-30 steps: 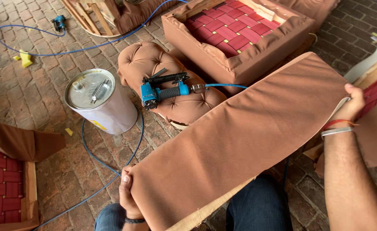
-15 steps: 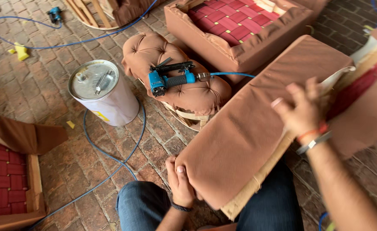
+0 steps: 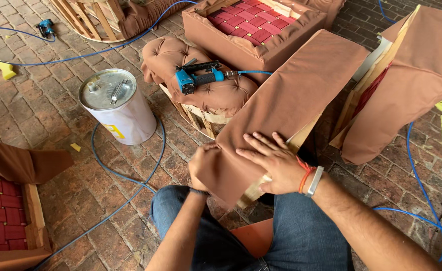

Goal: The person wraps brown fabric around a rectangular chair frame and secures it using a pneumatic staple gun. They repeatedly pull the fabric taut, fold edges, and staple along the sides to attach the fabric to the frame.

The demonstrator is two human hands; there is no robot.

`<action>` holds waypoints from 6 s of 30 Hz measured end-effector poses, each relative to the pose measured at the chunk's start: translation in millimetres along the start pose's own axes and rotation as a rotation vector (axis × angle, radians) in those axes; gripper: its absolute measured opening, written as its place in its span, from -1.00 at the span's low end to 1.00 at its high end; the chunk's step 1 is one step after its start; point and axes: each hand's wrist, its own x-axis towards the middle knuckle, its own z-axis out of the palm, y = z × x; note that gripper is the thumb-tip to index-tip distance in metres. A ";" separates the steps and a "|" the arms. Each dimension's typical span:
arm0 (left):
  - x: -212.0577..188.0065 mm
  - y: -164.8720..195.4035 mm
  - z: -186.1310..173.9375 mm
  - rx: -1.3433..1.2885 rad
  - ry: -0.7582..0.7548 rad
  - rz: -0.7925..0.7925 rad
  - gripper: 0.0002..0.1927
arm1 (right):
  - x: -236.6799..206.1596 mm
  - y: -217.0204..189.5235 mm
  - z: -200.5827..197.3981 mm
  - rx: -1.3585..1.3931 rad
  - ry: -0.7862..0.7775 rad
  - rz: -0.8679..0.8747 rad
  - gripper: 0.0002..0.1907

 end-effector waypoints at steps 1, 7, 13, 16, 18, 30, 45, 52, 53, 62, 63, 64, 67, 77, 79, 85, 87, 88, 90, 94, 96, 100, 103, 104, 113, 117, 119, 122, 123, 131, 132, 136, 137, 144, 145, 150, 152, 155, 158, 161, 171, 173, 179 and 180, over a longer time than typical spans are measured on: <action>13.0 -2.8 -3.7 -0.021 0.055 0.033 -0.79 | -0.5 0.5 3.1 0.004 -0.011 0.016 0.16; 55.8 28.5 -27.9 -0.346 0.047 -0.058 -0.88 | 10.8 0.0 4.5 0.156 0.486 -0.094 -0.54; 50.3 49.9 -23.4 -0.639 0.041 -0.059 -0.93 | 24.6 17.4 -24.1 0.207 0.745 0.051 -0.65; 52.7 50.3 -17.8 -0.817 0.035 -0.128 -0.89 | 29.4 17.9 -19.9 0.266 0.397 0.307 -0.86; 51.1 49.4 -18.5 -0.799 -0.055 -0.057 -0.66 | 24.8 16.3 -9.3 0.261 0.294 0.347 -0.87; 35.7 33.2 -34.5 -0.440 -0.284 -0.020 -0.88 | 6.2 11.5 3.8 0.363 0.434 0.235 -0.83; 35.1 99.2 -85.5 0.049 -0.688 0.195 -0.82 | -1.1 -4.3 29.5 0.257 0.356 0.047 -0.65; 3.3 188.7 -44.8 0.275 -0.379 0.623 -0.20 | -3.3 -2.9 25.4 0.205 0.499 0.021 -0.87; 0.1 182.6 -36.0 0.339 -0.413 0.577 -0.36 | -5.1 -3.6 21.8 0.223 0.505 0.028 -0.88; 8.3 160.9 -28.3 0.440 -0.721 0.262 -0.59 | -3.8 0.1 25.1 0.303 0.458 0.060 -0.78; 10.7 167.1 -33.4 0.437 -0.793 0.217 -0.56 | -3.6 0.3 25.8 0.328 0.451 0.063 -0.76; 12.7 173.3 -37.1 0.430 -0.867 0.174 -0.52 | -3.5 0.2 25.9 0.351 0.444 0.071 -0.74; 16.5 183.5 -41.4 0.614 -0.960 0.198 -0.50 | -3.8 0.3 24.4 0.368 0.414 0.116 -0.72; 28.5 147.8 -16.1 0.578 -0.760 0.430 -0.72 | -7.1 6.5 38.4 0.348 0.527 0.118 -0.85; 32.1 145.3 -6.5 0.622 -0.786 0.388 -0.65 | -15.4 6.7 40.2 0.382 0.626 0.041 -0.76; 34.8 156.7 10.7 0.614 -0.850 0.242 -0.73 | -26.2 12.1 35.9 0.333 0.592 0.204 -0.77; 35.0 169.4 8.7 0.696 -0.854 0.205 -0.72 | -18.3 14.3 37.4 0.216 0.501 0.250 -0.82; 35.6 177.0 4.7 0.739 -0.857 0.187 -0.71 | -13.4 14.2 39.6 0.159 0.455 0.272 -0.84; 34.9 193.1 -8.8 0.630 -0.900 0.106 -0.63 | -3.1 12.5 46.0 0.223 0.491 0.238 -0.86; 18.4 218.1 -37.0 0.614 -0.851 0.114 -0.21 | 9.8 5.8 56.6 0.108 0.603 0.125 -0.51; 2.5 219.3 -36.5 0.642 -0.838 0.105 -0.18 | 10.4 3.0 57.3 0.136 0.431 0.238 -0.75; -16.3 189.2 1.4 0.881 -0.655 0.130 -0.53 | 4.8 2.6 49.3 0.106 0.501 0.065 -0.57; -8.6 150.4 27.8 0.932 -0.574 0.203 -0.84 | 1.5 5.2 40.8 0.239 0.432 0.079 -0.61; -4.8 139.4 30.0 0.885 -0.566 0.256 -0.85 | 1.0 6.0 38.2 0.204 0.305 0.126 -0.60; 6.6 178.5 -16.0 0.620 -0.679 0.041 -0.40 | 3.1 -4.0 18.9 0.032 0.029 0.189 -0.46; -6.6 209.6 -28.5 0.828 -0.654 0.219 -0.04 | 0.6 -11.5 6.0 0.070 -0.054 0.206 -0.51; -13.0 212.0 -20.2 0.888 -0.653 0.265 -0.10 | 0.9 -12.5 1.9 0.103 -0.069 0.219 -0.62; -16.3 202.4 7.5 0.862 -0.620 0.181 -0.36 | 3.9 -10.6 3.0 0.095 -0.087 0.252 -0.66; -13.7 196.5 16.7 0.834 -0.590 0.145 -0.51 | 4.8 -9.1 5.2 0.098 -0.055 0.210 -0.65; 2.6 166.0 19.5 0.655 -0.576 0.108 -0.61 | -13.8 18.0 25.5 0.180 0.299 -0.046 -0.71; 2.9 168.2 17.4 0.639 -0.575 0.131 -0.54 | -17.8 23.8 25.6 0.212 0.355 -0.080 -0.80; 11.6 181.4 17.8 0.648 -0.742 0.022 -0.49 | -13.9 41.9 28.9 0.287 0.526 -0.142 -0.80; 14.9 183.7 18.7 0.681 -0.779 0.047 -0.52 | -9.4 44.7 31.0 0.213 0.430 -0.051 -0.82; 34.0 194.3 11.5 0.898 -1.129 0.217 -0.52 | 2.0 42.5 39.4 0.120 0.291 0.022 -0.92; 35.2 196.5 9.3 0.880 -1.144 0.222 -0.54 | -2.8 40.1 37.2 0.140 0.252 0.027 -0.90; 38.8 205.5 -2.2 0.909 -1.133 0.149 -0.66 | -27.3 26.5 21.3 -0.003 0.296 -0.090 -0.63; 39.8 205.8 -6.0 0.850 -1.092 0.115 -0.64 | -27.7 24.6 17.3 0.080 0.422 -0.116 -0.74; 39.1 204.0 -7.4 0.735 -1.029 0.045 -0.65 | -12.9 28.1 16.3 0.170 0.526 -0.113 -0.78; 37.6 202.4 -3.6 0.747 -1.038 0.035 -0.67 | 8.2 37.1 17.7 0.154 0.380 -0.076 -0.81; 36.7 203.7 1.1 0.799 -1.092 0.019 -0.62 | 16.2 47.2 15.7 0.087 0.117 0.009 -0.92; 10.8 205.8 -4.5 0.839 -1.004 -0.043 -0.56 | 1.1 26.5 20.0 -0.107 0.016 -0.088 -0.43; 0.3 201.8 -7.3 0.799 -0.925 -0.053 -0.65 | -1.6 18.4 25.1 -0.112 0.025 -0.061 -0.60; -36.0 181.7 -11.2 0.672 -0.688 0.018 -0.82 | -15.5 1.2 38.6 -0.001 0.297 -0.086 -0.78; -42.7 178.4 -11.0 0.641 -0.620 0.039 -0.85 | -17.6 -1.7 40.2 -0.006 0.321 -0.090 -0.80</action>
